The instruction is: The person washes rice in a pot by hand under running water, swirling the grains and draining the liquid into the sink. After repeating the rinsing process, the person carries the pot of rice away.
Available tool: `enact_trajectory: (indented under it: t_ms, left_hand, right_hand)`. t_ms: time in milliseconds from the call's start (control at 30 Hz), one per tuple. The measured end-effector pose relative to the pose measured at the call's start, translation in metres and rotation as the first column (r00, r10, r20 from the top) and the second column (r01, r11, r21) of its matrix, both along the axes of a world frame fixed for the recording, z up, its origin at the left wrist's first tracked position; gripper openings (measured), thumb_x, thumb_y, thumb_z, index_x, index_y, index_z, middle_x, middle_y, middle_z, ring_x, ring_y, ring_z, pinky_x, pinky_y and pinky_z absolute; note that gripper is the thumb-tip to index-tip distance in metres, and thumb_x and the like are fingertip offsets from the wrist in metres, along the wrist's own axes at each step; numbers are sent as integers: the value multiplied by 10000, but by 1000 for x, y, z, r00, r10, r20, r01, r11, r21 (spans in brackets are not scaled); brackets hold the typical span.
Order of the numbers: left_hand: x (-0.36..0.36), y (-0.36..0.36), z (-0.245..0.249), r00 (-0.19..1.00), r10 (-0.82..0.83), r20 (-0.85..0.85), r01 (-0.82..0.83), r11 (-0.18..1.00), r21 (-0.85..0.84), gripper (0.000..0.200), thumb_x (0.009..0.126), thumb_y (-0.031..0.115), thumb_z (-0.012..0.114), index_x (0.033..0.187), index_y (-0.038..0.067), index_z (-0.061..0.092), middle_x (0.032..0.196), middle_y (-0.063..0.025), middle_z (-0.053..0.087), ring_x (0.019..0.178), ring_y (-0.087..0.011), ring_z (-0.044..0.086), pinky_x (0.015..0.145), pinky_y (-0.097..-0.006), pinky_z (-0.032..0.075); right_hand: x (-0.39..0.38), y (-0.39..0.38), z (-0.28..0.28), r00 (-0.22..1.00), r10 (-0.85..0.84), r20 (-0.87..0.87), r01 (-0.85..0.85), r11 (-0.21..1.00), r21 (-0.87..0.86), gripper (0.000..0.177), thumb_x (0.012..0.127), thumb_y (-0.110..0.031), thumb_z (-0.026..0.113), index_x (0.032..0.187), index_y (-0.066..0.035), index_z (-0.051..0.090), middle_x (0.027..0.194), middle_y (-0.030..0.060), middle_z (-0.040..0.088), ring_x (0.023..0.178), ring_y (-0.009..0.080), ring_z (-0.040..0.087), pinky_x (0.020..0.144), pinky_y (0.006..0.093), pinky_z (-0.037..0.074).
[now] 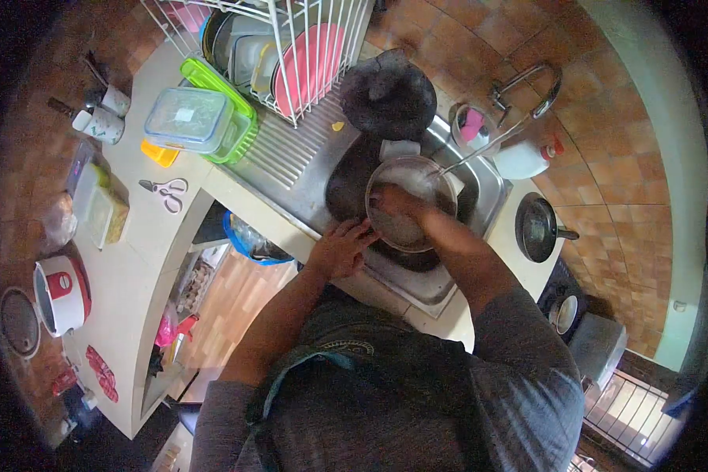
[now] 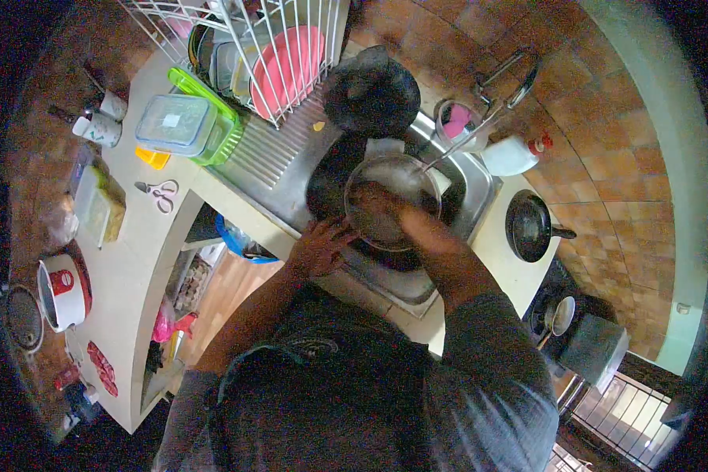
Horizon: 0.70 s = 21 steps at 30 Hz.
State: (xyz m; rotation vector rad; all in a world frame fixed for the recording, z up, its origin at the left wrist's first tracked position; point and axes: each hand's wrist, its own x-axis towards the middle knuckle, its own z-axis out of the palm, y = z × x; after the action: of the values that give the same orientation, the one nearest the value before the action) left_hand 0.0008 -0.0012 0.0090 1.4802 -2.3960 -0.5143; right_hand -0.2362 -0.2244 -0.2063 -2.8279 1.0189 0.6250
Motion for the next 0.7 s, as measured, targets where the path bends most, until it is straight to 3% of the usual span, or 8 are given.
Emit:
enact_trajectory:
  t_ms: [200, 233, 300, 333, 433, 500, 600, 700]
  left_hand:
    - [-3, 0, 8, 1000, -7, -26, 8, 1000, 16, 670, 827, 258, 646, 1478, 273, 490, 1530, -84, 452, 1384, -318, 418, 1121, -558, 357]
    - [-2, -1, 12, 1000, -4, 22, 4, 1000, 28, 666, 828, 246, 643, 1476, 270, 492, 1529, -88, 452, 1380, -317, 421, 1125, -552, 355]
    - [-1, 1, 5, 1000, -10, -9, 10, 1000, 10, 671, 829, 246, 642, 1481, 269, 485, 1532, -92, 448, 1373, -319, 427, 1123, -554, 355]
    - [0, 0, 2, 999, -14, -42, 13, 1000, -13, 677, 830, 246, 642, 1486, 268, 477, 1535, -96, 444, 1366, -321, 432, 1120, -557, 355]
    - [-1, 1, 1, 999, -12, -30, 11, 1000, -10, 680, 824, 249, 647, 1483, 267, 481, 1530, -101, 447, 1352, -329, 442, 1095, -562, 376]
    - [-1, 1, 5, 999, -10, -34, 10, 1000, -25, 687, 820, 254, 651, 1485, 270, 479, 1530, -100, 447, 1351, -334, 443, 1083, -564, 387]
    - [1, 0, 5, 999, -17, -27, 17, 1000, -22, 699, 815, 266, 658, 1489, 275, 472, 1531, -95, 446, 1350, -338, 443, 1066, -566, 402]
    - [-1, -1, 9, 1000, -25, 5, 25, 1000, -4, 705, 815, 278, 660, 1493, 280, 464, 1538, -89, 441, 1357, -333, 439, 1063, -564, 407]
  right_hand:
    - [46, -10, 100, 867, -400, 296, 348, 913, 212, 304, 880, -242, 589, 1043, -32, 736, 1133, 215, 697, 1006, 404, 675, 902, 497, 540]
    - [48, -1, 97, 867, -400, 298, 349, 913, 213, 304, 880, -242, 589, 1043, -32, 736, 1133, 215, 697, 1006, 404, 675, 902, 497, 540]
    - [40, 21, 50, 549, -550, 630, 65, 779, 624, 310, 869, -272, 617, 1032, -45, 751, 1160, 209, 695, 1090, 383, 652, 945, 498, 533]
    - [41, 22, 59, 546, -550, 631, 66, 780, 622, 310, 869, -272, 617, 1032, -45, 751, 1160, 209, 695, 1090, 383, 652, 945, 498, 533]
    - [44, 20, 140, 926, -46, 376, -69, 956, 286, 357, 868, -286, 622, 1108, -43, 726, 1214, 218, 674, 1177, 383, 608, 1002, 504, 504]
    - [42, 19, 171, 964, 264, 38, -267, 958, 104, 395, 868, -296, 625, 1158, -41, 710, 1250, 223, 660, 1234, 382, 579, 1040, 508, 484]
    - [10, -7, 162, 938, -31, 344, -4, 995, 101, 531, 889, -336, 618, 1339, -56, 605, 1358, 230, 599, 1343, 400, 486, 1118, 516, 412]
    - [-18, 11, 164, 954, -263, 144, 225, 945, 236, 597, 930, -401, 593, 1435, -91, 524, 1410, 226, 563, 1327, 402, 512, 1144, 499, 380]
